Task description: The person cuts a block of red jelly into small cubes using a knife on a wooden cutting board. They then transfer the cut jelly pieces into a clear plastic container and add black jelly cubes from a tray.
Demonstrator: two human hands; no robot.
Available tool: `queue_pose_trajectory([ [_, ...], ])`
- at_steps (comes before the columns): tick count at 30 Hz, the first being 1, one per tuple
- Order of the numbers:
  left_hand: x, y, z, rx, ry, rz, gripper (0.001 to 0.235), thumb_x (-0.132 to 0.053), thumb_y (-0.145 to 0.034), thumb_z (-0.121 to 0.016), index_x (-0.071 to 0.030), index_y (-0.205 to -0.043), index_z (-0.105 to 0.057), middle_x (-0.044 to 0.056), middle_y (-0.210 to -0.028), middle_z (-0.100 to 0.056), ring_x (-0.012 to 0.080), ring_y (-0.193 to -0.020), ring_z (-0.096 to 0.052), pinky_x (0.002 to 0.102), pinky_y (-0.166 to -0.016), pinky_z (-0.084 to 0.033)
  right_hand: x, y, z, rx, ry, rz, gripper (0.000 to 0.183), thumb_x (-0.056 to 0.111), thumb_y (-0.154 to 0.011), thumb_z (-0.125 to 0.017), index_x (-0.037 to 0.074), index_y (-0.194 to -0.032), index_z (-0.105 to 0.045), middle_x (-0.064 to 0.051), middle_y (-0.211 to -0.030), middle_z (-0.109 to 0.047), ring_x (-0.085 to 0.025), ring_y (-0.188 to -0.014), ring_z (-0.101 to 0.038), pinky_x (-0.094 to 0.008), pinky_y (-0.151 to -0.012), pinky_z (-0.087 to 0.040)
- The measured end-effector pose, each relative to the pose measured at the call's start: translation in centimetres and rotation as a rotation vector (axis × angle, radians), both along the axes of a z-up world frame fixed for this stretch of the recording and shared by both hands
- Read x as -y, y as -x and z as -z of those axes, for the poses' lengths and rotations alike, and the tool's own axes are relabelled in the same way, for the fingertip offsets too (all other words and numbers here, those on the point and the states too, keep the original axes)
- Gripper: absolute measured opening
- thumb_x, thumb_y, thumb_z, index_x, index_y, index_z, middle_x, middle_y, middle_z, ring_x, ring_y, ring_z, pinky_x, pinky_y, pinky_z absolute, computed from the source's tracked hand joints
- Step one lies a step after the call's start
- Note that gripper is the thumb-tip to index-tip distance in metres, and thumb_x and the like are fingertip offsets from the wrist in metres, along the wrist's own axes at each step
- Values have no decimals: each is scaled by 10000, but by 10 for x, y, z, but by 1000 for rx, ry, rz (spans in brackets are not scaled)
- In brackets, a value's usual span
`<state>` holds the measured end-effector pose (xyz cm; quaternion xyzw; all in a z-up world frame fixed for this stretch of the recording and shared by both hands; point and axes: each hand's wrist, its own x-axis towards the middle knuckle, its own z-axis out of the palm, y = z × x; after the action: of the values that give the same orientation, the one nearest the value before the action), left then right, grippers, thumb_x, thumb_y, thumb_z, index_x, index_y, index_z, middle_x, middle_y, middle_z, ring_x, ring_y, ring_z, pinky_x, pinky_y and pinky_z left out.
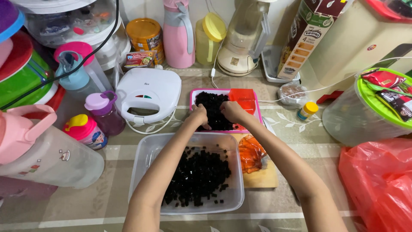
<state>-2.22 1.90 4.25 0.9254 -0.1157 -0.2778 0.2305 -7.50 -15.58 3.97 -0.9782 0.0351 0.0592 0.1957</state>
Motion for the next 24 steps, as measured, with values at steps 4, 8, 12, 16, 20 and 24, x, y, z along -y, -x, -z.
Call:
queue_pose_trajectory([
  [4, 18, -27, 44, -18, -136, -15, 1158, 20, -513, -1008, 39, -1440, -315, 295, -1412, -256, 569, -1356, -298, 641, -980, -514, -21, 21, -51, -150, -21, -149, 591, 296, -869, -746, -33, -1342, -614, -315, -1258, -674, -465, -1248, -612, -540, -1067, -504],
  [8, 6, 11, -24, -55, -91, -36, 1145, 35, -527, -999, 37, -1449, -318, 313, -1433, -233, 573, -1343, -338, 665, -989, -511, -14, 23, -52, -268, -73, -146, 1007, 379, -641, -964, 17, -1462, -508, -294, -1334, -633, -435, -1294, -580, -518, -1090, -506],
  [12, 5, 26, -41, -81, -82, -97, 1177, -1, -571, -980, 8, -1513, -274, 276, -1432, -310, 475, -1317, -421, 526, -900, -582, -14, 17, -27, -317, -286, 33, 1142, 200, -488, -1072, 98, -1459, -480, -309, -1377, -447, -356, -889, -745, -344, -740, -676],
  [16, 12, 9, -2, -114, 56, -130, 1269, 92, -498, -978, 33, -1507, -211, 309, -1337, -330, 479, -1237, -501, 459, -714, -664, -18, 13, -10, -266, -326, 79, 1058, 94, -510, -1033, 99, -1429, -509, -266, -1287, -490, -343, -838, -748, -361, -695, -678],
  [20, 4, 10, -11, -255, 233, -116, 1132, 115, -616, -920, 45, -1514, -235, 338, -1345, -395, 435, -1054, -664, 416, -740, -648, -21, 19, -11, -209, -429, 69, 978, -20, -509, -957, 50, -1387, -532, -255, -1249, -564, -318, -772, -727, -328, -650, -642],
  [24, 13, 4, 5, -452, 472, -187, 1008, 259, -655, -789, 103, -1512, -280, 395, -1474, -372, 470, -1208, -589, 451, -862, -598, -20, 18, -3, -215, -680, 138, 874, -98, -570, -820, 42, -1389, -547, -206, -1165, -624, -333, -921, -659, -369, -669, -600],
])
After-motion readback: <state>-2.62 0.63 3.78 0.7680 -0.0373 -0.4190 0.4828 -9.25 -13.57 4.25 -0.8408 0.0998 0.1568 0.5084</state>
